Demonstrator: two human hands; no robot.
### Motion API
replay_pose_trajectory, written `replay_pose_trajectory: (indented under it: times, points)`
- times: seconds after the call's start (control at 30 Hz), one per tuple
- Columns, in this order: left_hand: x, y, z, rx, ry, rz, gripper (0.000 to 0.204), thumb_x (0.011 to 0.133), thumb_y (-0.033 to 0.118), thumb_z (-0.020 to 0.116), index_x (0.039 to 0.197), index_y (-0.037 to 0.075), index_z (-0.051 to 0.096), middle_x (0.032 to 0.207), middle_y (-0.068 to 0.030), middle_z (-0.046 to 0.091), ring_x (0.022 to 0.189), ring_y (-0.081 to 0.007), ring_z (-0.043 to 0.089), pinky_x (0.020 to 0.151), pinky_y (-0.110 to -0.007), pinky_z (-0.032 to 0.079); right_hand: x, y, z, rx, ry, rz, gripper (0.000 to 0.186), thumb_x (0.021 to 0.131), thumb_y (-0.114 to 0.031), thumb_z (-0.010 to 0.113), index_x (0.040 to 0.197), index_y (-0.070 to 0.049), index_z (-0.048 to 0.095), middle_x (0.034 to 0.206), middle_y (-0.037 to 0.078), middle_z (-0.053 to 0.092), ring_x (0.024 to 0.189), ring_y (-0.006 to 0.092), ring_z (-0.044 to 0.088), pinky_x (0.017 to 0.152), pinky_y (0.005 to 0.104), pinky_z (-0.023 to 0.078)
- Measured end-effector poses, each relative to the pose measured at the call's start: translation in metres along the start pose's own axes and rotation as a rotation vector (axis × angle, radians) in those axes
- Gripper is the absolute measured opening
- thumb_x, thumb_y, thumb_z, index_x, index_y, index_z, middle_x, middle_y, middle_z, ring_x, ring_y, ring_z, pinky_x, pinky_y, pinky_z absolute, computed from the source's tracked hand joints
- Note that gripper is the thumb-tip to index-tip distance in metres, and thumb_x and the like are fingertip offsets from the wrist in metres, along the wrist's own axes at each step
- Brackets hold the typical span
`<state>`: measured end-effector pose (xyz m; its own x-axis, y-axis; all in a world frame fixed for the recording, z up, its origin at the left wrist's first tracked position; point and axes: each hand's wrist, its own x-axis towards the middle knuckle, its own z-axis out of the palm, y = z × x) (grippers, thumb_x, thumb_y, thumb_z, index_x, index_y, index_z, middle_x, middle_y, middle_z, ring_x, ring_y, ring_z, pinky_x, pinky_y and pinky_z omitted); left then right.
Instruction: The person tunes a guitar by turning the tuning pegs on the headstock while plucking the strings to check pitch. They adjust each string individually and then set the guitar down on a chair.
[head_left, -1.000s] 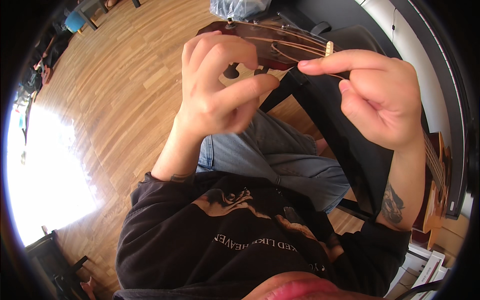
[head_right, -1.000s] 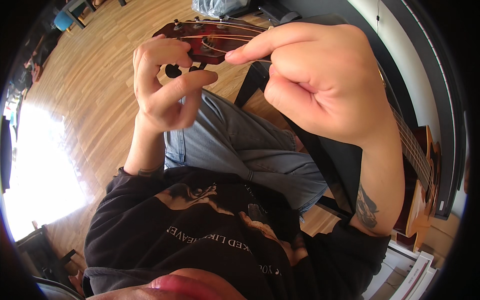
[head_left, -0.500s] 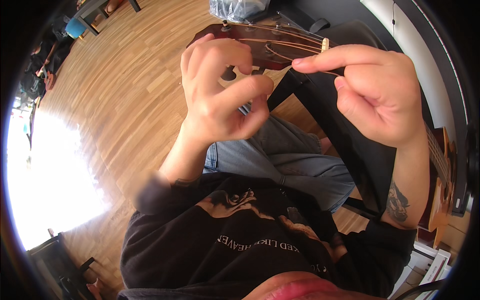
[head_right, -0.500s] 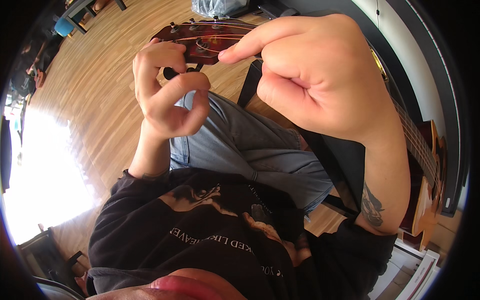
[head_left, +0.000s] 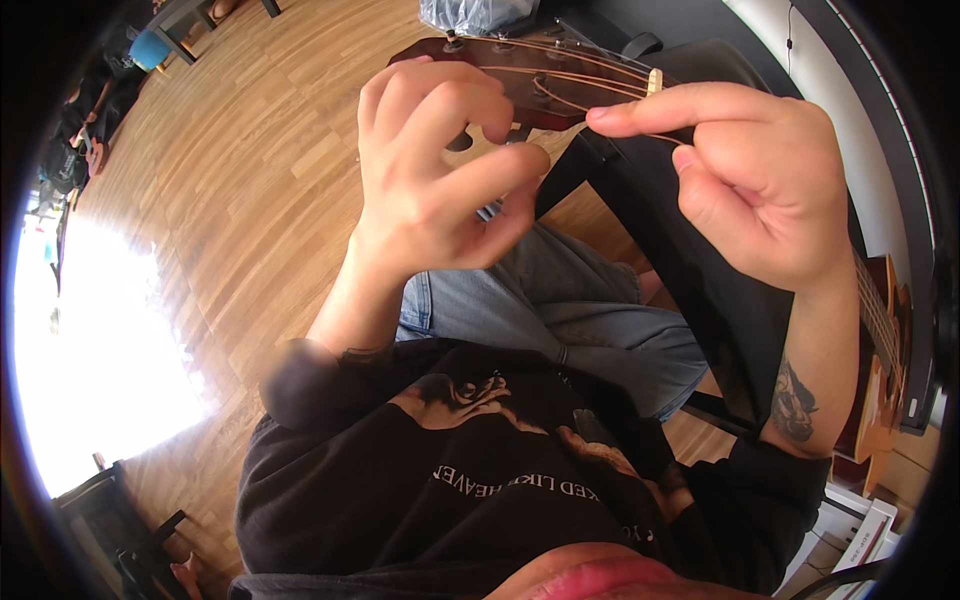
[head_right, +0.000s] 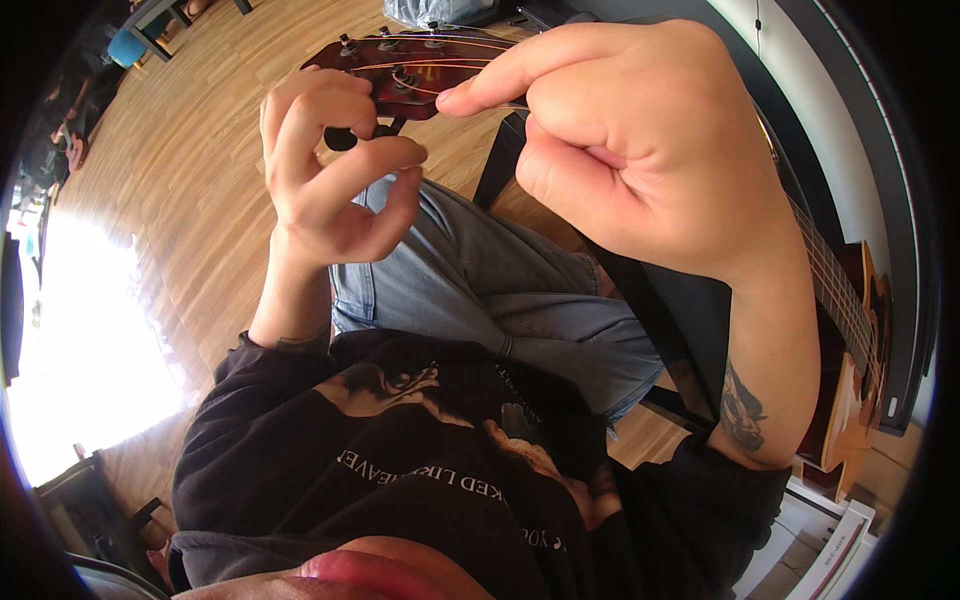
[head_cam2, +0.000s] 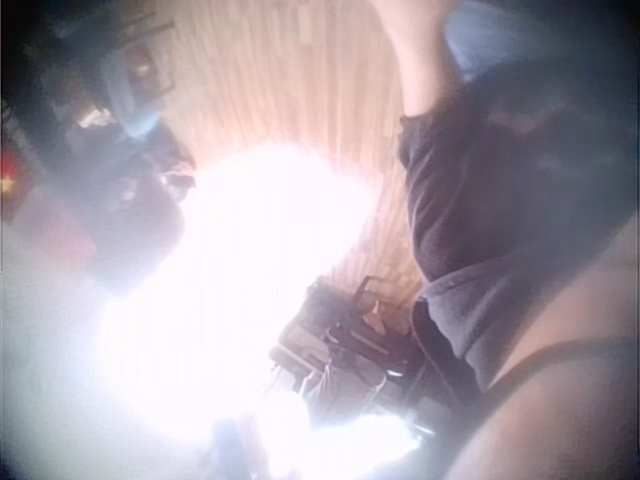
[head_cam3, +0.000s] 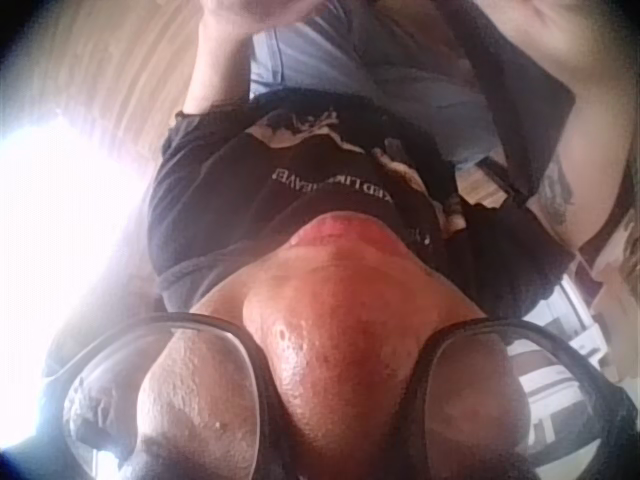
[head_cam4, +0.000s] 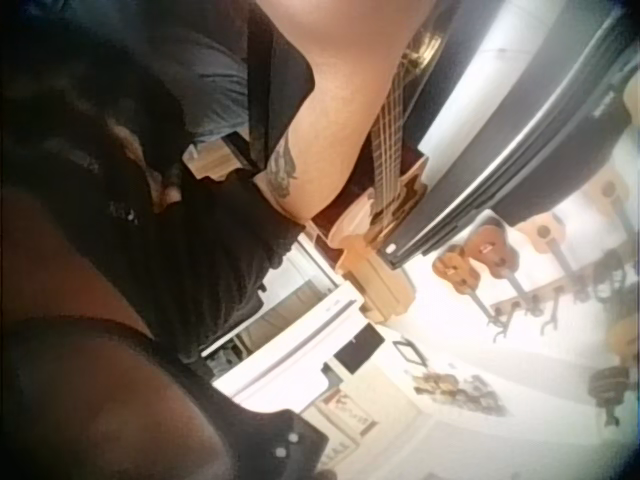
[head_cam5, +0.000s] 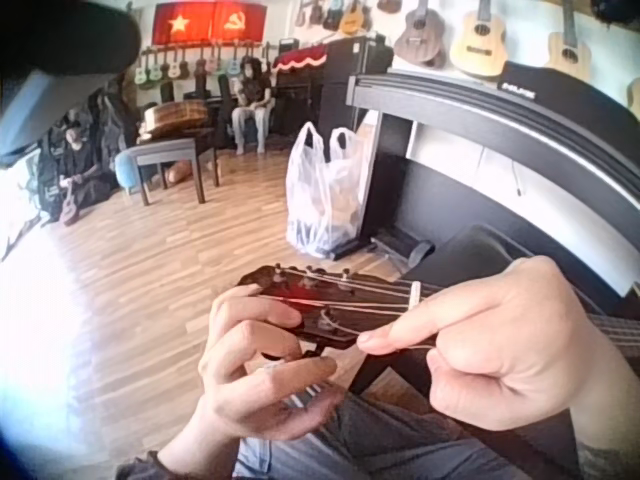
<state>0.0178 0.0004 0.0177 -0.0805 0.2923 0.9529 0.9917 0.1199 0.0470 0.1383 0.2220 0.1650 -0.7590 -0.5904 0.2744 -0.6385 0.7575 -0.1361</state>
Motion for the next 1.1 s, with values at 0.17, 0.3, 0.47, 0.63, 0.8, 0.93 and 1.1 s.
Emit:
replay_pose_trajectory:
  times: [0.17,0.3,0.47,0.63,0.8,0.93,1.1]
  points:
    - [-0.011,-0.007,0.002,-0.091,0.155,-0.083,0.035,0.062,0.002,0.098,0.091,0.014,0.082,0.081,0.0019,0.063,0.104,-0.0289,0.078,0.104,-0.055,0.056,0.002,-0.003,0.001,0.041,0.016,0.010,0.030,0.085,0.012,0.061,0.063,0.000,0.045,0.116,0.023,0.081,0.093,0.0270,0.082,0.066,0.0273,0.059]
    - [-0.015,-0.020,-0.001,0.058,0.119,0.129,0.033,0.064,-0.001,0.093,0.091,0.016,0.083,0.083,0.0003,0.064,0.102,-0.0270,0.076,0.100,-0.054,0.056,0.006,-0.003,0.004,0.018,0.042,-0.042,0.030,0.086,0.014,0.058,0.063,0.001,0.045,0.116,0.025,0.080,0.096,0.0288,0.082,0.074,0.0291,0.063]
    - [0.009,0.011,-0.011,0.045,-0.002,-0.093,0.029,0.066,0.011,0.100,0.088,0.014,0.081,0.078,0.0020,0.065,0.101,-0.0245,0.070,0.090,-0.043,0.055,0.002,-0.007,-0.003,0.017,0.000,0.017,0.031,0.088,0.016,0.056,0.063,0.002,0.045,0.116,0.027,0.079,0.102,0.0326,0.082,0.082,0.0326,0.065]
    - [-0.007,0.011,-0.001,0.154,0.151,-0.168,0.031,0.071,0.021,0.103,0.084,0.010,0.078,0.068,0.0044,0.064,0.096,-0.0251,0.069,0.081,-0.035,0.053,0.005,0.000,0.002,0.024,0.021,-0.052,0.030,0.089,0.015,0.056,0.063,0.002,0.046,0.118,0.027,0.079,0.104,0.0330,0.082,0.083,0.0330,0.065]
    - [-0.005,0.002,0.000,0.173,0.036,0.071,0.025,0.071,0.018,0.099,0.089,0.014,0.082,0.075,0.0032,0.063,0.087,-0.0225,0.064,0.084,-0.037,0.050,0.004,-0.005,-0.001,0.034,-0.014,0.013,0.031,0.089,0.015,0.056,0.063,0.002,0.045,0.119,0.027,0.079,0.105,0.0337,0.082,0.083,0.0321,0.065]
    - [0.007,0.015,-0.023,0.100,-0.032,-0.094,0.033,0.070,0.030,0.100,0.093,0.014,0.083,0.077,0.0032,0.066,0.088,-0.0209,0.063,0.085,-0.040,0.050,0.005,0.000,0.005,0.048,0.002,-0.014,0.032,0.089,0.015,0.056,0.062,0.002,0.044,0.119,0.027,0.079,0.105,0.0335,0.082,0.081,0.0310,0.064]
    - [-0.002,0.018,-0.006,0.111,0.098,-0.236,0.031,0.069,0.022,0.101,0.095,0.013,0.085,0.079,0.0026,0.071,0.098,-0.0217,0.064,0.086,-0.036,0.052,0.000,-0.003,-0.001,0.060,0.003,0.039,0.032,0.089,0.015,0.056,0.062,0.003,0.045,0.119,0.027,0.079,0.104,0.0332,0.082,0.079,0.0314,0.064]
